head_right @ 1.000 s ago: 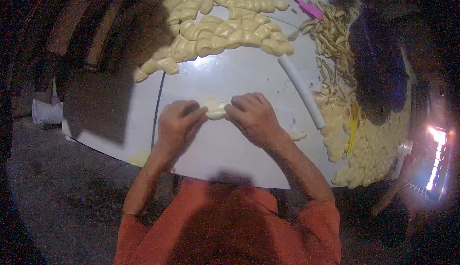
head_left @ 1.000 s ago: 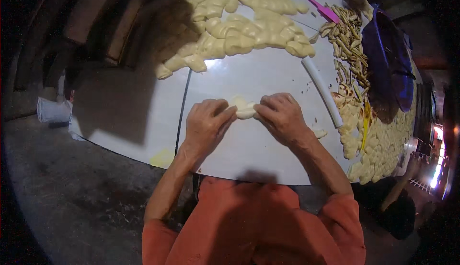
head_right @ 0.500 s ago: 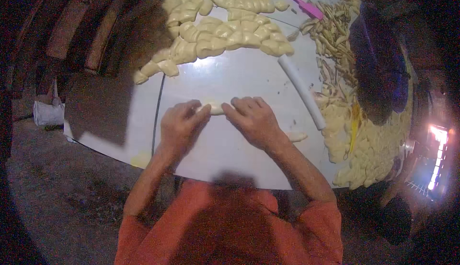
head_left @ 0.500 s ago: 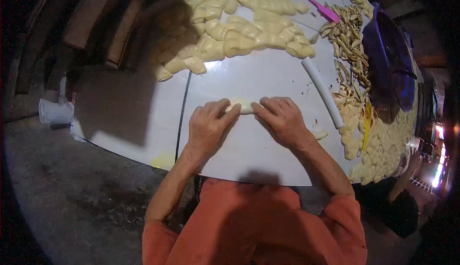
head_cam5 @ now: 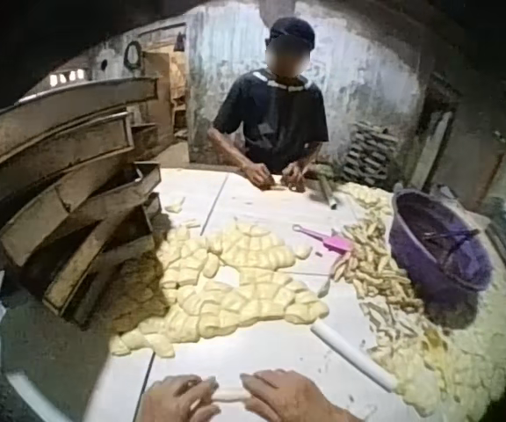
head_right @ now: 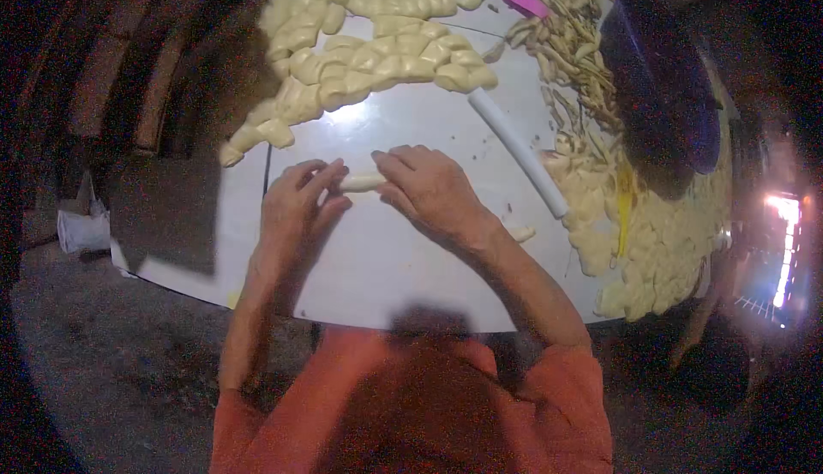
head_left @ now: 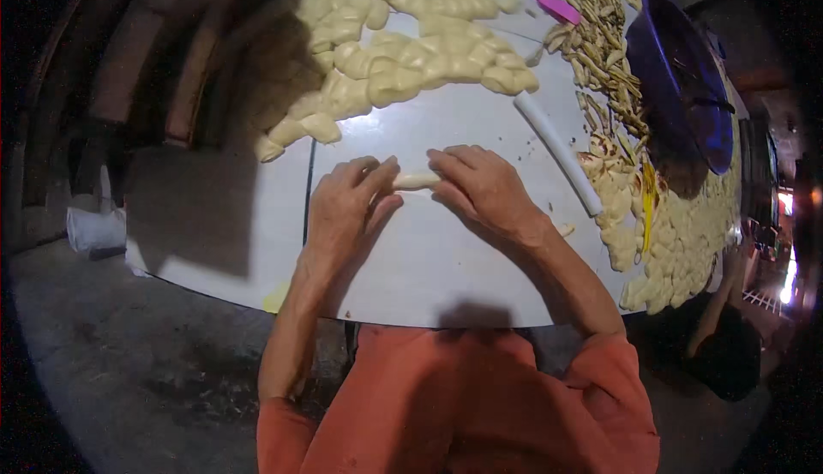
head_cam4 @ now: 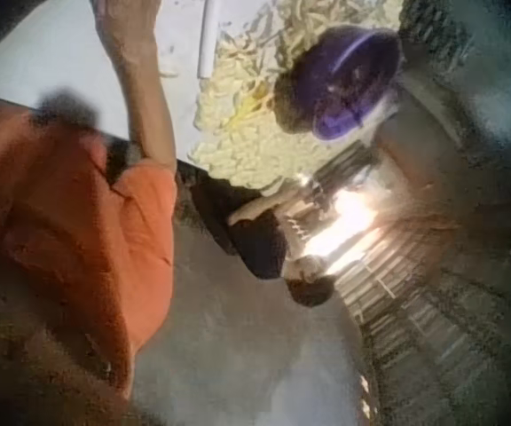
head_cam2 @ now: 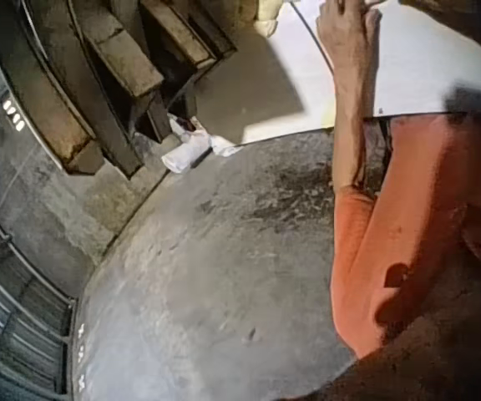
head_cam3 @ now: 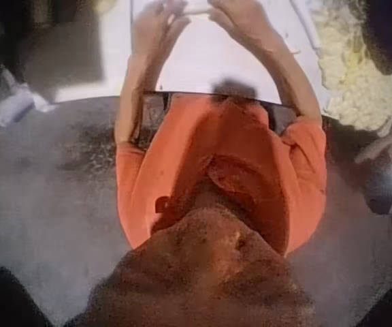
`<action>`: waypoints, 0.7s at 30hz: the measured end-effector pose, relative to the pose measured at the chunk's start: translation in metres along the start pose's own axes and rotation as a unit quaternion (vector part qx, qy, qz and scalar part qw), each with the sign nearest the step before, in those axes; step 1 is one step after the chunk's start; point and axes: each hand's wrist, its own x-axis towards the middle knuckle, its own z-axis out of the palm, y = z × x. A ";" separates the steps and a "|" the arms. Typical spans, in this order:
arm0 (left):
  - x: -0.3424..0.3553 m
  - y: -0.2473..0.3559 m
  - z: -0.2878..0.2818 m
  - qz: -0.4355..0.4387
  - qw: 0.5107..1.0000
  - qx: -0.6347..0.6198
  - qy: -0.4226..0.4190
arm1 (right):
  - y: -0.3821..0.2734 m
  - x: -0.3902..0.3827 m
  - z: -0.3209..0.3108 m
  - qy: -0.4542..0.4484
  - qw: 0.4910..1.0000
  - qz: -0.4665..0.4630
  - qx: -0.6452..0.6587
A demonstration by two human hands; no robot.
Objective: The person uses a brush to apply a brown filling to dough pieces, rolls the dough into cylinders, and places them onto a metal tray.
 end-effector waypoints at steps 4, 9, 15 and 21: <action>0.006 0.003 0.004 -0.014 1.000 -0.025 -0.002 | 0.010 -0.003 0.012 -0.079 0.997 -0.011 -0.008; 0.020 0.019 -0.004 -0.001 0.998 -0.032 -0.051 | 0.006 0.007 -0.043 -0.123 0.985 0.075 0.092; 0.042 0.095 0.037 0.058 0.986 -0.155 -0.023 | 0.034 -0.052 -0.119 -0.097 0.977 0.180 0.063; 0.030 0.130 0.091 0.082 0.980 -0.149 -0.106 | 0.058 -0.127 -0.118 -0.117 0.980 0.163 -0.005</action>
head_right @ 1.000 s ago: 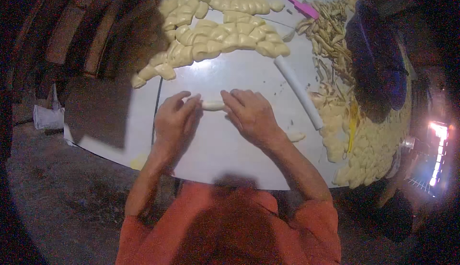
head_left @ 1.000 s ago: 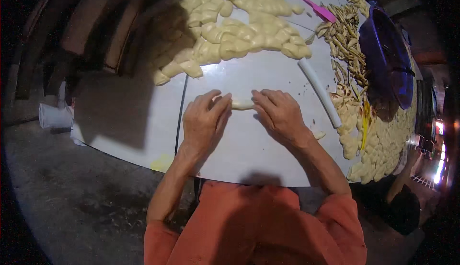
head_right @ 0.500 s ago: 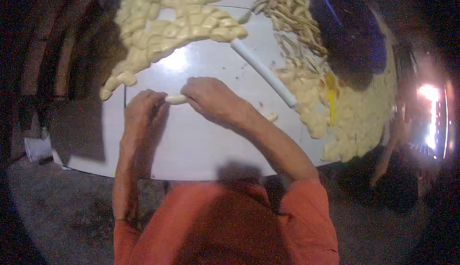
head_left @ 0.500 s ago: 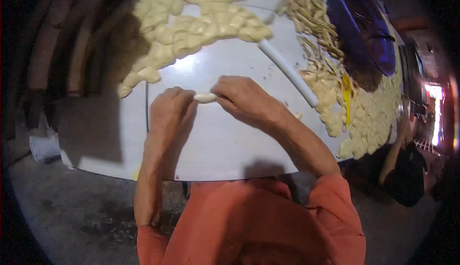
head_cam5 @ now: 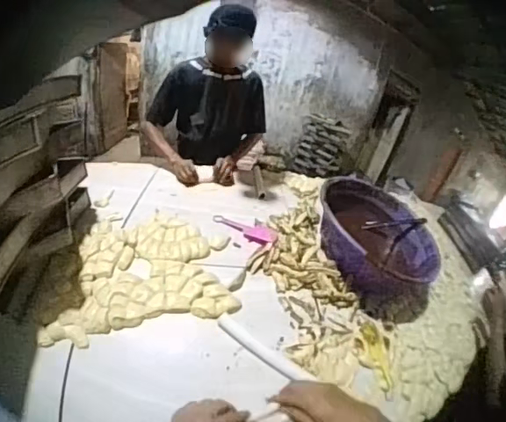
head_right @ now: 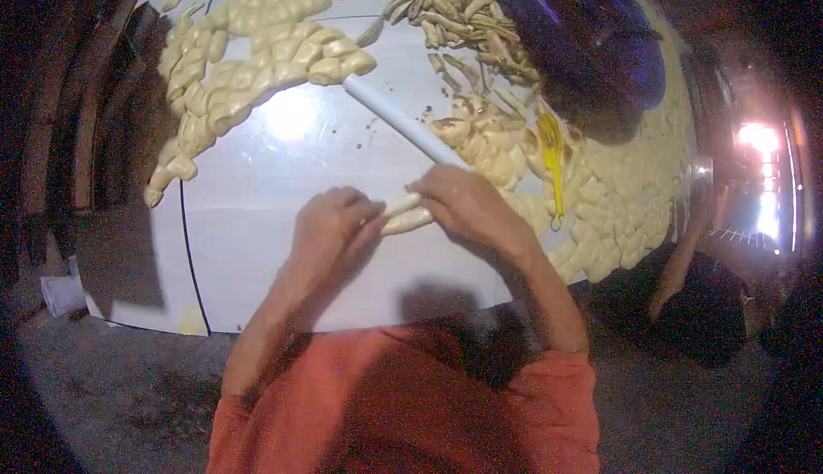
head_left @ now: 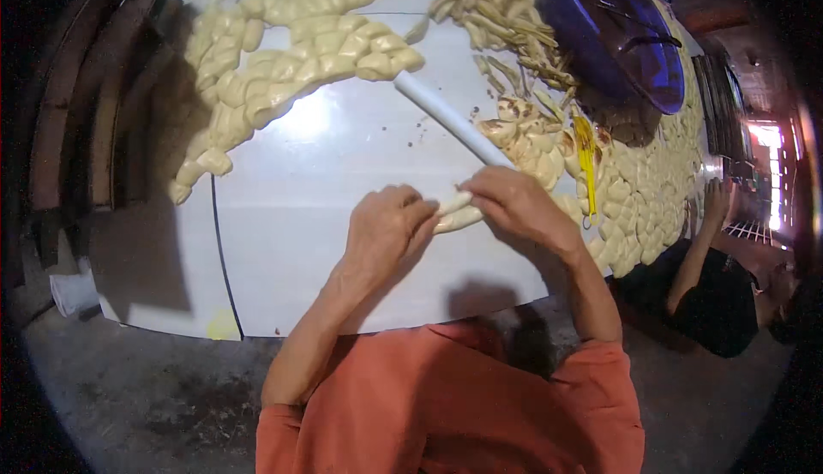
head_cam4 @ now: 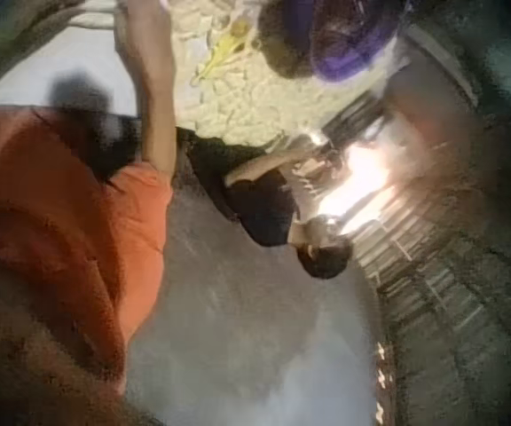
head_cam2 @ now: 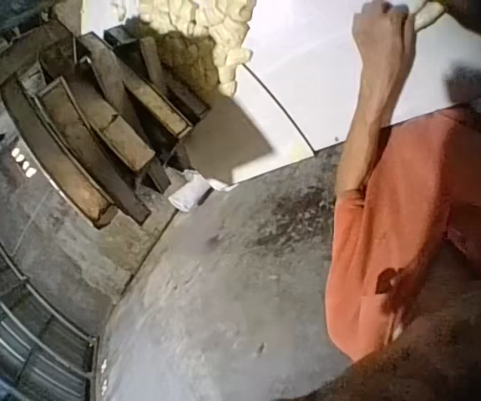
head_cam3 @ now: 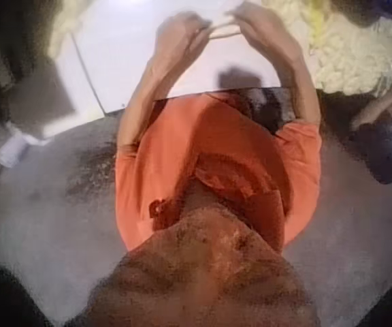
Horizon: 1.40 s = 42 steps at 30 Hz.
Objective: The person uses a brush to apply a brown filling to dough pieces, rolls the dough into cylinders, and places them onto a metal tray.
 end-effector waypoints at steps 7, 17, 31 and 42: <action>-0.004 0.014 0.007 0.023 0.999 0.030 -0.002 | -0.007 -0.031 0.000 0.035 0.999 -0.016 -0.023; -0.008 0.021 -0.002 -0.065 0.996 0.059 -0.014 | -0.027 -0.009 -0.009 -0.039 0.999 0.018 0.006; -0.085 0.016 -0.166 -0.007 0.979 0.143 0.148 | -0.152 0.104 -0.021 0.032 0.978 -0.204 -0.008; -0.122 0.031 -0.457 0.164 0.866 0.358 0.307 | -0.415 0.259 -0.088 0.242 0.895 -0.360 -0.100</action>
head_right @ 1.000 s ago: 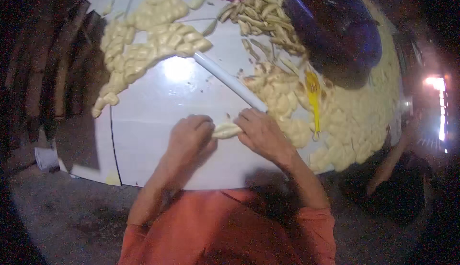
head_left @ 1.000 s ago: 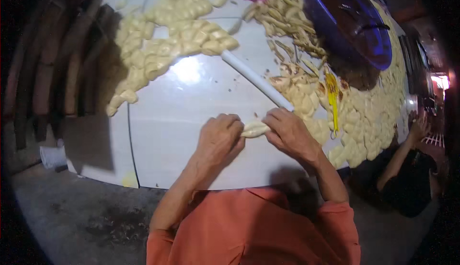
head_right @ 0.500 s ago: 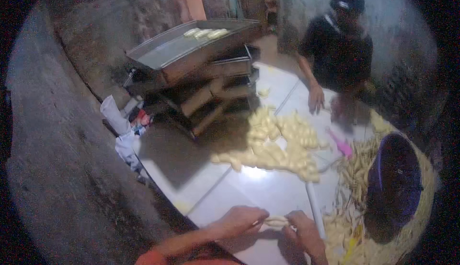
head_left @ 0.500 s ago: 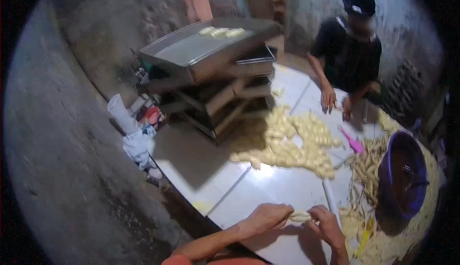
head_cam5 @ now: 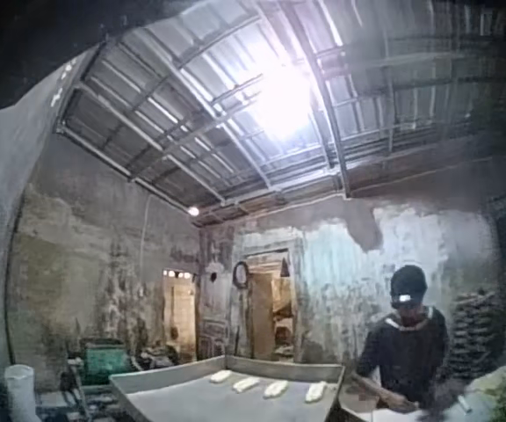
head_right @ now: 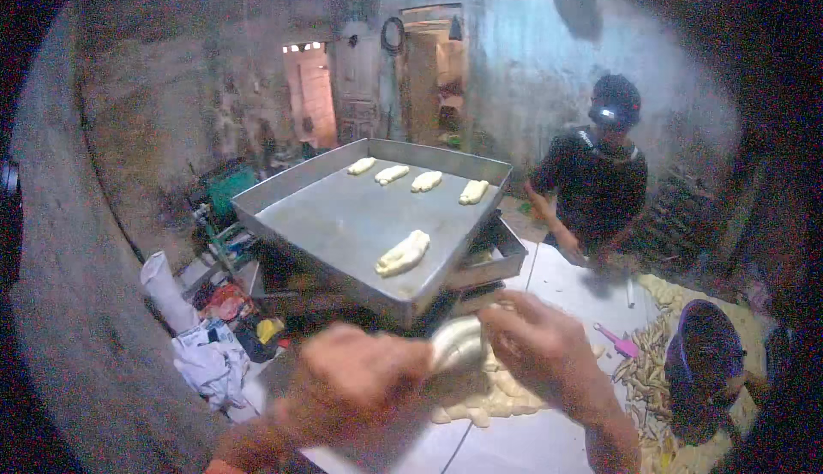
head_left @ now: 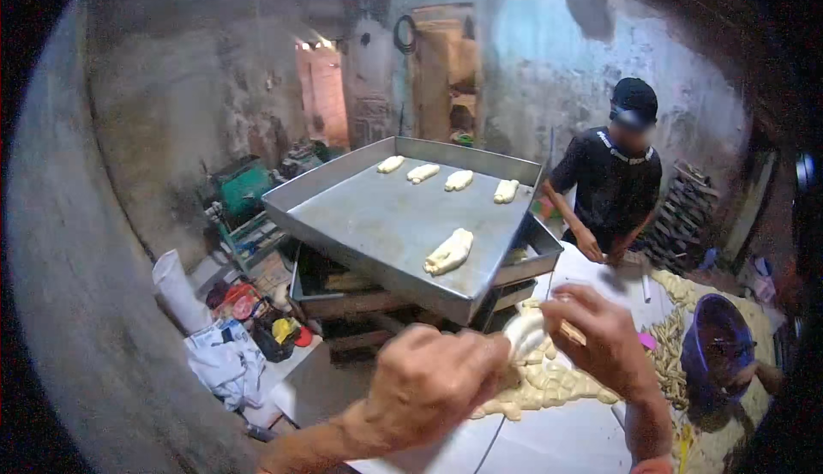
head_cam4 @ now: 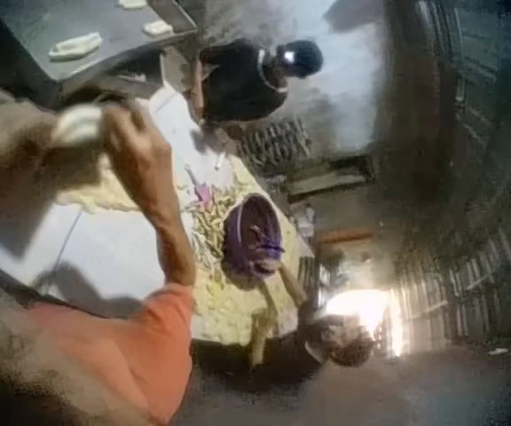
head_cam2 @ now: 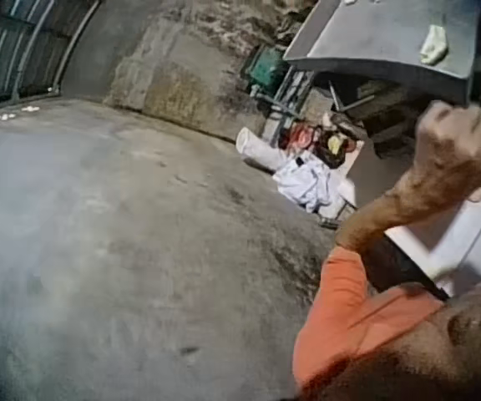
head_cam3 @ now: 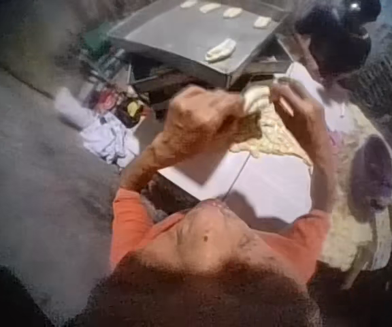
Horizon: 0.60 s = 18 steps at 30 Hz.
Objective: The person uses a brush to apply a brown filling to dough pieces, rolls the dough into cylinders, and places them onto a metal tray.
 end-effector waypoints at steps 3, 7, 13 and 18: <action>0.018 -0.051 -0.032 -0.034 0.998 0.045 0.038 | 0.006 0.083 0.014 -0.002 0.998 -0.066 -0.016; 0.037 -0.116 -0.041 -0.132 0.989 0.064 -0.033 | 0.042 0.175 0.058 -0.094 0.990 -0.106 0.020; 0.052 -0.206 -0.032 -0.248 0.916 0.124 -0.291 | 0.079 0.251 0.154 -0.365 0.930 -0.035 -0.010; 0.038 -0.243 -0.003 -0.297 0.916 0.071 -0.261 | 0.084 0.265 0.168 -0.381 0.924 0.005 -0.022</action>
